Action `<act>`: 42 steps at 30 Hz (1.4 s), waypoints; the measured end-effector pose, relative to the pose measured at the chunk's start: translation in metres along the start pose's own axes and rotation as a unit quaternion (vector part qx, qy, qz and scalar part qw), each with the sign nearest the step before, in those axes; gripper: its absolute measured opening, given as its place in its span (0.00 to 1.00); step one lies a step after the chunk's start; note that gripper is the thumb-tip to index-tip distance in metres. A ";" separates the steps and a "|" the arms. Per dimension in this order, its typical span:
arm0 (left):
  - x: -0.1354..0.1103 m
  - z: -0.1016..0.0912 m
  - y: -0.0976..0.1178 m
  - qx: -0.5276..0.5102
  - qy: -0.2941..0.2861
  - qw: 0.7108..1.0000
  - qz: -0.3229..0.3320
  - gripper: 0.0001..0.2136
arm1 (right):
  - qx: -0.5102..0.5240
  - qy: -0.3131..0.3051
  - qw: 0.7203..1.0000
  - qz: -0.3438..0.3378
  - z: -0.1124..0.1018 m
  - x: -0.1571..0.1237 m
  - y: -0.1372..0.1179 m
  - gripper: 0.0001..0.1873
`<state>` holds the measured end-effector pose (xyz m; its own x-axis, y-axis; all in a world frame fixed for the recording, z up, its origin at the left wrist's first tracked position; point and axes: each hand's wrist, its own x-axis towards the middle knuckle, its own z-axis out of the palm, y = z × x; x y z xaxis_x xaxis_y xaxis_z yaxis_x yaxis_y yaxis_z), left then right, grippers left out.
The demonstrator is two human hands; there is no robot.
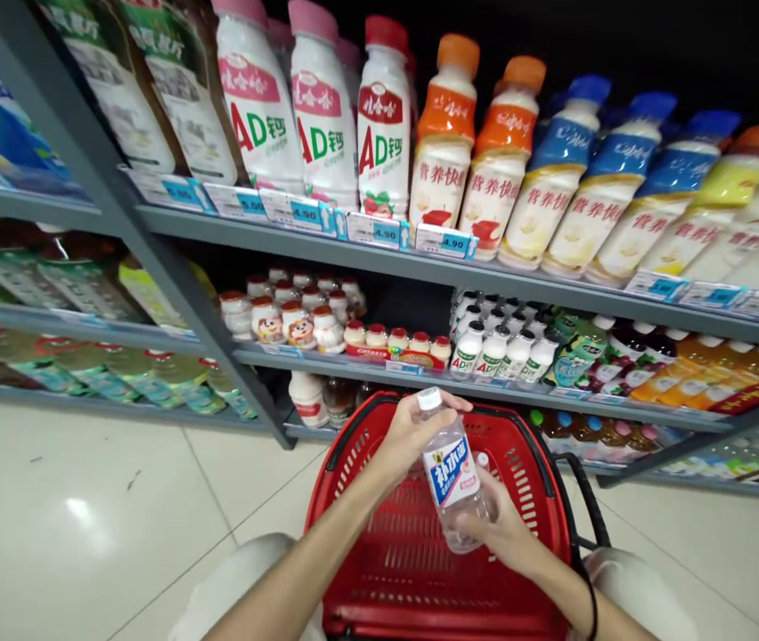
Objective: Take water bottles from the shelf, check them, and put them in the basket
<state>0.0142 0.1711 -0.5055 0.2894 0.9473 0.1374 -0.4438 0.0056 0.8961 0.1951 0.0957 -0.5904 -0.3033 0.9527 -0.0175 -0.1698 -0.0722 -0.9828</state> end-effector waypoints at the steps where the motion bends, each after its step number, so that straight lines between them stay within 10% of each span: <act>1: 0.000 0.001 0.000 0.008 -0.005 1.000 0.001 0.14 | -0.010 0.005 1.000 -0.003 0.000 -0.001 -0.001 0.40; 42: -0.008 0.008 -0.003 0.064 0.012 0.998 -0.023 0.08 | -0.066 -0.032 0.997 -0.001 0.008 -0.014 0.014 0.34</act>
<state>0.0200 0.1607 -0.5055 0.2862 0.9542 0.0872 -0.3191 0.0091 0.9477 0.1897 0.0786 -0.6023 -0.3629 0.9318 -0.0089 -0.0472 -0.0279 -0.9985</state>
